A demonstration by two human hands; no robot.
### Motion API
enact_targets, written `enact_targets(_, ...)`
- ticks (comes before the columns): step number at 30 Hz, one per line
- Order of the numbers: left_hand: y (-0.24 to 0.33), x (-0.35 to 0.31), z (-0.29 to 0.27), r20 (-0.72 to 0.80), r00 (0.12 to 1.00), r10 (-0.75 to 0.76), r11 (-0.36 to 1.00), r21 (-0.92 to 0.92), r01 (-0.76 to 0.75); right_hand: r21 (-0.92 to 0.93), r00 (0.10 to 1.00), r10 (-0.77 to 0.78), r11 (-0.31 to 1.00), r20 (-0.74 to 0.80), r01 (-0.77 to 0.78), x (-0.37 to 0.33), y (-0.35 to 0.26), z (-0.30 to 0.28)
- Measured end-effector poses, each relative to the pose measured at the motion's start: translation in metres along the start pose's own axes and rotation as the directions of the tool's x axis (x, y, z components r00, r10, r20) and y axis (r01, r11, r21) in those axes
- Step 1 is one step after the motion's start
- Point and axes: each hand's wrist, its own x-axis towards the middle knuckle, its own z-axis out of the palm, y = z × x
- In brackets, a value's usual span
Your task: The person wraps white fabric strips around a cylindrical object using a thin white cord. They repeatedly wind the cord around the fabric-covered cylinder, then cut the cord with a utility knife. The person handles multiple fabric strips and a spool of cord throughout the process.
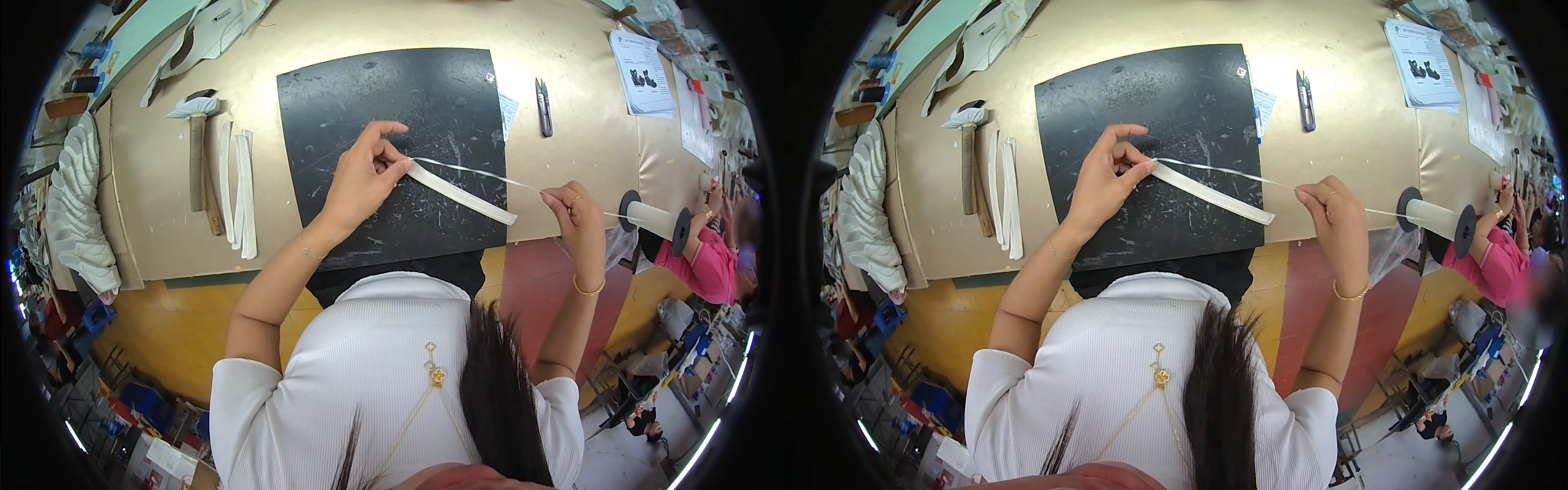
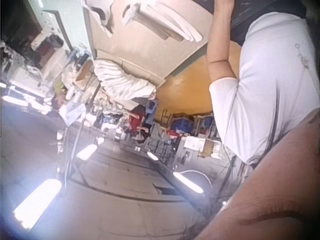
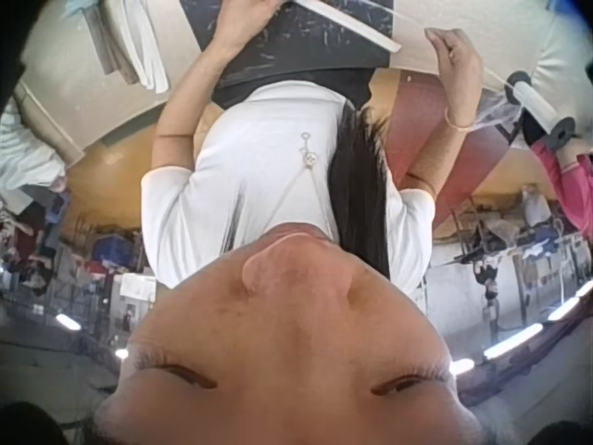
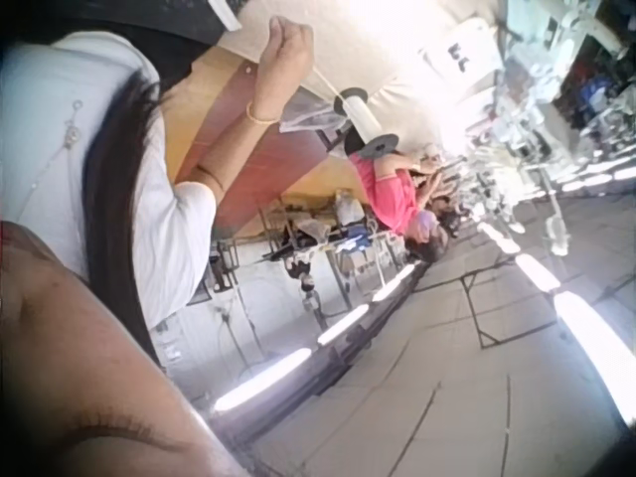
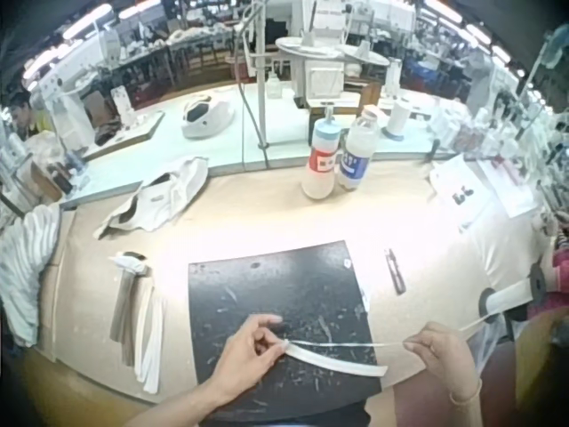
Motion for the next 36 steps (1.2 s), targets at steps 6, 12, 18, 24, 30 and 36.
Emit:
enact_targets(6, -0.011, -0.005, -0.006, -0.053, 0.994, -0.096, 0.978, -0.192, 0.084, 0.16, 0.964, -0.266, 0.95, -0.024, 0.267, 0.03, -0.06, 0.041)
enact_targets(12, -0.013, -0.021, -0.008, -0.229, 0.969, 0.091, 0.978, 0.204, -0.043, 0.011, 0.922, -0.386, 0.922, 0.012, 0.386, 0.055, -0.108, 0.083)
enact_targets(18, -0.024, -0.027, -0.006, -0.209, 0.886, 0.413, 0.832, 0.482, -0.274, -0.474, 0.909, -0.37, 0.846, -0.192, 0.244, 0.063, -0.063, 0.078)
enact_targets(24, -0.039, -0.037, -0.019, -0.024, 0.773, 0.634, 0.604, 0.64, -0.476, -0.096, 0.885, -0.465, 0.881, -0.003, 0.463, 0.089, -0.076, 0.102)
enact_targets(30, -0.04, -0.049, -0.025, 0.155, 0.765, 0.625, 0.41, 0.769, -0.491, -0.184, 0.842, -0.526, 0.821, 0.123, 0.54, 0.109, -0.084, 0.127)
enact_targets(36, -0.04, -0.049, -0.026, 0.218, 0.78, 0.587, 0.339, 0.808, -0.481, -0.151, 0.838, -0.515, 0.827, 0.182, 0.541, 0.106, -0.09, 0.129)
